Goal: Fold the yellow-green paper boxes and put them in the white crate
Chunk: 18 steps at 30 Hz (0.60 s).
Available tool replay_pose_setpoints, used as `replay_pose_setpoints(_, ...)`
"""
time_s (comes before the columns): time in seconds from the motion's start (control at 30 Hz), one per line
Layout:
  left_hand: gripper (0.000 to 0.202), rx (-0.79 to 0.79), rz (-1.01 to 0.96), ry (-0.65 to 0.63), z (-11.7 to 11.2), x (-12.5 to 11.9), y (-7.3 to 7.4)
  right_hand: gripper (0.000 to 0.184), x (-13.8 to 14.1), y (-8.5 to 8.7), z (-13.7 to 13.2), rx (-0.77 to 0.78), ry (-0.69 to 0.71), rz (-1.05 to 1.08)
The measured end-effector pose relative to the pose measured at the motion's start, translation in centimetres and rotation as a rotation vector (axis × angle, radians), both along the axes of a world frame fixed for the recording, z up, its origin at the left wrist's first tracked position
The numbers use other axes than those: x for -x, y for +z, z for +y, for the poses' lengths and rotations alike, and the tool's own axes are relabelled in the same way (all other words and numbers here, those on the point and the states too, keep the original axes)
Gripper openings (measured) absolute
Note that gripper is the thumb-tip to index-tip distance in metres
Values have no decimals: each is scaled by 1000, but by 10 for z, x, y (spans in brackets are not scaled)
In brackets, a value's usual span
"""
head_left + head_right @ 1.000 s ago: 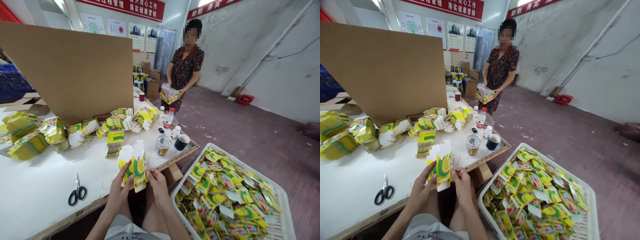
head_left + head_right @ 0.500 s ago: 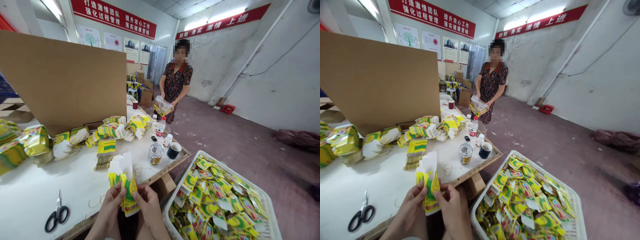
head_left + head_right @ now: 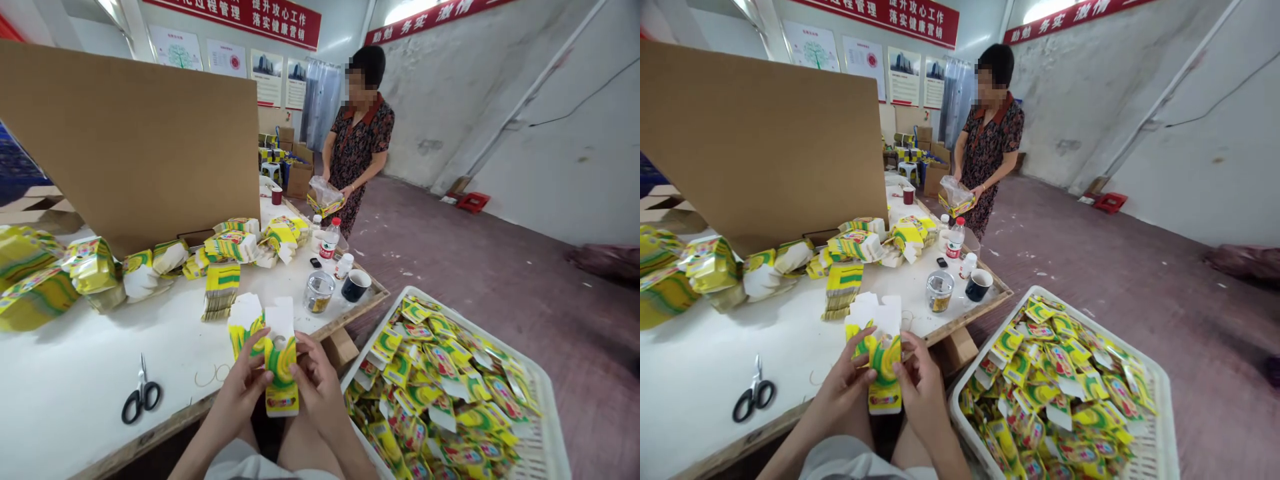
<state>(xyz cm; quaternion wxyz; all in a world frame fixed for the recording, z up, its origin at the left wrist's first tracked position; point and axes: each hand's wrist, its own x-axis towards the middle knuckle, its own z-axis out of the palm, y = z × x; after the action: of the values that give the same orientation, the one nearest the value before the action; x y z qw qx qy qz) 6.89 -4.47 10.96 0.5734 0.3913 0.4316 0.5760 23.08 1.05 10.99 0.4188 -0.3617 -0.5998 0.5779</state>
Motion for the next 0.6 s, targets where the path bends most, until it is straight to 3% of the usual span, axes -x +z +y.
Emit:
replay_pose_setpoints(0.13, 50, 31, -132, -167, -3, 3, 5, 36, -11, 13, 5, 57, 149, 75)
replay_pose_setpoints(0.33, 42, 37, -229, -264, -9, -7, 12, 25, -22, 15, 8, 111, 219, -7)
replay_pose_setpoints(0.4, 56, 42, -244, -238, -9, -11, 12, 24, -23, 14, 9, 88, 216, -27)
replay_pose_setpoints(0.53, 104, 59, -261, -168, -12, -14, 8, 23, -24, 12, 11, 45, 215, -61)
replay_pose_setpoints(0.6, 111, 76, -255, -170, -14, -14, 4, 23, -26, 12, 11, 35, 229, -75)
